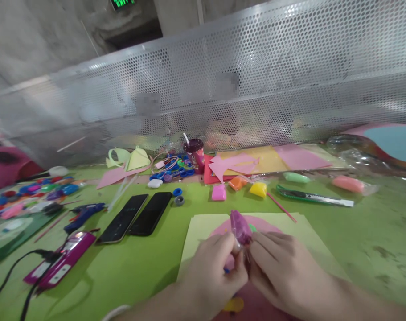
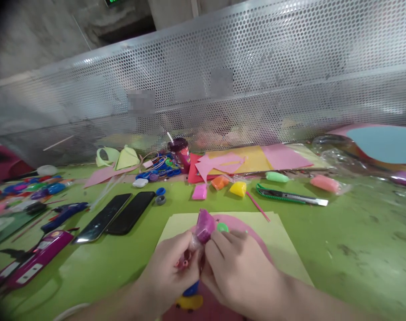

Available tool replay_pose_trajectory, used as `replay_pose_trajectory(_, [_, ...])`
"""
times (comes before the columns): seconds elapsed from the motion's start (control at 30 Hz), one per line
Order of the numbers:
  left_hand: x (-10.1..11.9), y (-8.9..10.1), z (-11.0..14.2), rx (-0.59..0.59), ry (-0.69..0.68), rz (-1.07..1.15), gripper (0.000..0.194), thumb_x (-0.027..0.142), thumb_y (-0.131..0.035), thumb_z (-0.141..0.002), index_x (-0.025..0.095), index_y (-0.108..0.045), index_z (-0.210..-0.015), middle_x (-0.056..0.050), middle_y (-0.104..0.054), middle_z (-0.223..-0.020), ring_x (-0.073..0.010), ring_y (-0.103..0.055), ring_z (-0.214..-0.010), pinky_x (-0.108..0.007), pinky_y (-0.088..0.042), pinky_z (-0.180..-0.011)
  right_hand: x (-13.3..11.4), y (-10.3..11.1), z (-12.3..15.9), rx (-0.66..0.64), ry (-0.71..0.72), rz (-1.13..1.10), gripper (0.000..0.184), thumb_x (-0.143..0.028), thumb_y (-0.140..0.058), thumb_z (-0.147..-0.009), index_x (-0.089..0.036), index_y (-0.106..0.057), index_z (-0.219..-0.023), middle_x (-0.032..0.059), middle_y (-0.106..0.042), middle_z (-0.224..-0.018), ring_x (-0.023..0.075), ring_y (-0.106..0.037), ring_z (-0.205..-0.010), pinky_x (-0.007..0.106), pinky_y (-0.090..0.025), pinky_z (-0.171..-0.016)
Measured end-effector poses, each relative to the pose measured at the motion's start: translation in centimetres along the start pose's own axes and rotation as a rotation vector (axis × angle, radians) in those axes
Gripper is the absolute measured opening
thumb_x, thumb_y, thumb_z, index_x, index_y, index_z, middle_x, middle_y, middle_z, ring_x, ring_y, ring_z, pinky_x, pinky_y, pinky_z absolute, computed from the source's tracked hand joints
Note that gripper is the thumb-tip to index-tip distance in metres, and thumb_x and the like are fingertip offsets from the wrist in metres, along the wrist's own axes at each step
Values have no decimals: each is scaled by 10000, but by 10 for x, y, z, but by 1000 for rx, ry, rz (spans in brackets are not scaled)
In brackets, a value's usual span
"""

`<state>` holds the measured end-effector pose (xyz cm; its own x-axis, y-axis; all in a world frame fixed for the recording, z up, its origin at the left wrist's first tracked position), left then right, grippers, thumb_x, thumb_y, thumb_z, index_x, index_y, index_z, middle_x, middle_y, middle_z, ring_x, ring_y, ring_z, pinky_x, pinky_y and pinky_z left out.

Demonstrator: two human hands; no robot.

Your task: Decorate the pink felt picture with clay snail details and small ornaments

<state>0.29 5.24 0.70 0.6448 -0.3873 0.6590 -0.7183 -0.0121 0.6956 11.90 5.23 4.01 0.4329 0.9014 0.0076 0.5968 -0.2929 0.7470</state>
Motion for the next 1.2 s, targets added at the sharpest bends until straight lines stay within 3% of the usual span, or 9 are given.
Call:
replay_pose_trajectory(0.2, [5,2,1,46,-49,48,153,150,-426,-771,197,-386,-631,42,-473,-533,-95,-430,-483,-201,-302,-455,10,16,-5,53,-73,82,272,-100,-375,-832,-174,-389,-571,-28,-377,-516,83,-309,-454,236,-243,-438])
replay_pose_trajectory(0.37, [20,27,-4,375,-379,-109,130,227,-541,-765,198,-427,-710,5,-518,-660,-138,-508,-629,-255,-409,-573,18,15,-7,-38,-195,-111,223,-110,-360,-834,-176,-361,-621,-44,-378,-541,63,-309,-454,197,-248,-433])
replay_pose_trajectory(0.47, [21,35,-8,506,-527,-219,436,409,-666,-697,168,-473,-1005,-94,-567,-937,-227,-545,-897,-372,-460,-766,21,15,-8,-80,-264,-293,226,-103,-334,-840,-178,-347,-627,-52,-373,-534,54,-313,-450,171,-268,-431])
replay_pose_trajectory(0.57, [14,30,-14,394,-583,-308,637,462,-655,-717,159,-388,-1210,-141,-548,-1128,-263,-494,-1086,-443,-400,-926,22,11,-8,-147,-312,-403,257,-120,-332,-855,-180,-309,-606,-59,-349,-518,50,-314,-445,166,-271,-424])
replay_pose_trajectory(0.7, [3,22,-17,266,-538,-305,448,337,-565,-818,195,-411,-1214,-93,-598,-1090,-221,-548,-1030,-403,-448,-890,27,9,-2,-96,-416,-380,242,-183,-390,-862,-186,-343,-624,-59,-364,-535,57,-334,-455,175,-293,-416])
replay_pose_trajectory(0.77, [1,22,-17,279,-495,-285,412,286,-546,-826,193,-430,-1211,-85,-612,-1064,-207,-571,-990,-368,-481,-838,30,12,1,31,-409,-322,171,-211,-459,-851,-185,-404,-691,-34,-437,-624,63,-388,-498,181,-347,-439])
replay_pose_trajectory(0.87, [1,24,-16,303,-443,-256,393,273,-561,-810,191,-462,-1182,-78,-632,-1036,-202,-585,-962,-361,-489,-828,27,18,1,155,-238,-219,72,-209,-490,-861,-178,-507,-799,19,-483,-777,78,-469,-596,196,-415,-492])
replay_pose_trajectory(0.93, [1,25,-15,312,-411,-234,391,275,-583,-796,189,-479,-1162,-81,-634,-1055,-202,-583,-975,-366,-482,-844,26,19,1,163,-183,-167,124,-204,-456,-887,-177,-570,-845,30,-473,-787,88,-489,-627,209,-447,-525])
replay_pose_trajectory(1.2, [3,25,-14,292,-348,-204,417,304,-615,-785,202,-492,-1170,-80,-634,-1079,-211,-586,-983,-379,-472,-843,24,19,1,160,-241,-184,249,-237,-419,-914,-159,-620,-789,11,-430,-682,91,-457,-576,218,-436,-495])
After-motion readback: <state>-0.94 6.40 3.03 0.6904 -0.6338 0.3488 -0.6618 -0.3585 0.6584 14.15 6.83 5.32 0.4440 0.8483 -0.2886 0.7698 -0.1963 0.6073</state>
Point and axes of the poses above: each hand's wrist, its own z-axis away from the middle knuckle, its own y-axis out of the back of the hand, x = y × z, the point moved 5 cm from there along -z, towards the middle knuckle
